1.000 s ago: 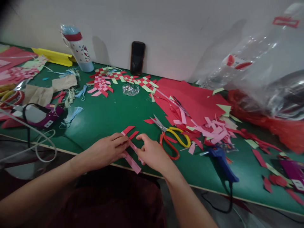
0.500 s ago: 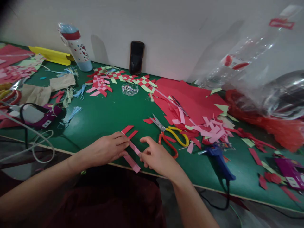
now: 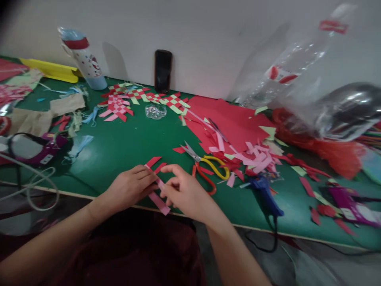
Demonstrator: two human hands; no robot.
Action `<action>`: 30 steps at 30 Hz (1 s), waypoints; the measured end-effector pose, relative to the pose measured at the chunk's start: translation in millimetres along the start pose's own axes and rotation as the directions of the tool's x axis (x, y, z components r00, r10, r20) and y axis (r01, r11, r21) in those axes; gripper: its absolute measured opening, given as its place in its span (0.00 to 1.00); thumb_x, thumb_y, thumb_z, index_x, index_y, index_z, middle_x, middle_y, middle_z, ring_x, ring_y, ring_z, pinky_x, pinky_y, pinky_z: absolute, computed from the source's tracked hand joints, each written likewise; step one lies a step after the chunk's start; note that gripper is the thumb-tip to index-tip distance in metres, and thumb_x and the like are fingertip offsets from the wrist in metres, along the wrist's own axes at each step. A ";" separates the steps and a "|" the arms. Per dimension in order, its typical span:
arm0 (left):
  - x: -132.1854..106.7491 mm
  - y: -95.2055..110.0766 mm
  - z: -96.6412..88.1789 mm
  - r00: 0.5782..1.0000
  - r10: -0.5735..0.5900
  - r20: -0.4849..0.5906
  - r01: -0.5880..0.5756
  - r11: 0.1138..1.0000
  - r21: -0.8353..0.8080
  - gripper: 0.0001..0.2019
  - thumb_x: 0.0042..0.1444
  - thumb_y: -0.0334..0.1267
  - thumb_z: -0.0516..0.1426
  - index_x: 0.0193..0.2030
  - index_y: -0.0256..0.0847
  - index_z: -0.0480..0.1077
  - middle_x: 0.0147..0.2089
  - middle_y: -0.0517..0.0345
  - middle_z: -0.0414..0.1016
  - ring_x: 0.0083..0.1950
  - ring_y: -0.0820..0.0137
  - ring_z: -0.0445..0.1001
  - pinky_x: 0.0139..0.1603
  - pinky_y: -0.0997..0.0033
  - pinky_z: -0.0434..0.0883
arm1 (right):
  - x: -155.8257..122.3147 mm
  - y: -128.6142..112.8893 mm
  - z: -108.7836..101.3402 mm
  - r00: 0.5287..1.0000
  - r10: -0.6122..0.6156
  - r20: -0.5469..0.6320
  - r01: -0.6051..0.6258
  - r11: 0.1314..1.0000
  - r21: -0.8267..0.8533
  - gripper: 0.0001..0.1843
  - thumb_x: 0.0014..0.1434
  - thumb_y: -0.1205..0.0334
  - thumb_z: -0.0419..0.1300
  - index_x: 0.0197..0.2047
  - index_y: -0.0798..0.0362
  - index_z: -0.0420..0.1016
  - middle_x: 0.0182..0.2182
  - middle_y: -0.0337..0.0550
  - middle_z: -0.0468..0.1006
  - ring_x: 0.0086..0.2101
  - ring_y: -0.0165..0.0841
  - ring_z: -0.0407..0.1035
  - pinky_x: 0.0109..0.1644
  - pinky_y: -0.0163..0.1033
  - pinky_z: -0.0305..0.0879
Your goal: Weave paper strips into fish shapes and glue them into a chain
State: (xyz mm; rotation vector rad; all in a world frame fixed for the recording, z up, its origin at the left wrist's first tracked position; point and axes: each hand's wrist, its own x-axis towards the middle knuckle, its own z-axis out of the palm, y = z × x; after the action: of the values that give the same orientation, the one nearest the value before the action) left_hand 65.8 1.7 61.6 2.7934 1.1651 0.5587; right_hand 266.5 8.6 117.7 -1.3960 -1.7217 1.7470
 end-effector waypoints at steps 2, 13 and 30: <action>-0.1 3.5 1.6 0.999 -0.015 -0.052 0.016 1.000 0.027 0.11 0.65 0.36 0.51 0.42 0.35 0.73 0.37 0.51 0.77 0.42 0.63 0.75 0.44 0.62 0.74 | -4.0 -3.5 5.0 0.996 -0.084 -0.007 0.084 0.996 0.029 0.18 0.61 0.62 0.54 0.54 0.49 0.61 0.29 0.35 0.75 0.26 0.26 0.69 0.30 0.32 0.66; -5.5 0.6 19.5 0.978 -0.021 -0.207 0.036 0.997 0.069 0.11 0.65 0.36 0.52 0.41 0.39 0.76 0.41 0.55 0.81 0.44 0.64 0.77 0.48 0.62 0.74 | -105.0 76.9 -124.7 0.433 -0.251 -0.866 -0.485 0.745 -0.459 0.18 0.58 0.52 0.54 0.48 0.52 0.70 0.40 0.50 0.78 0.39 0.43 0.73 0.47 0.50 0.67; -9.9 -0.4 21.7 0.981 -0.033 -0.193 0.044 0.998 0.050 0.12 0.65 0.36 0.51 0.44 0.42 0.76 0.44 0.57 0.81 0.46 0.64 0.78 0.48 0.63 0.76 | -121.1 129.7 -159.1 0.213 -0.274 -0.938 -0.643 0.683 -0.346 0.28 0.61 0.45 0.45 0.51 0.59 0.68 0.35 0.58 0.76 0.34 0.48 0.72 0.35 0.48 0.65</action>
State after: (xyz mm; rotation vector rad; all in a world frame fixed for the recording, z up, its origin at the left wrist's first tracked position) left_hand 66.7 -3.2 38.3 2.8062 1.2840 0.8212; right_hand 500.3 -22.8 83.4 -2.3575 -1.3243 -0.2377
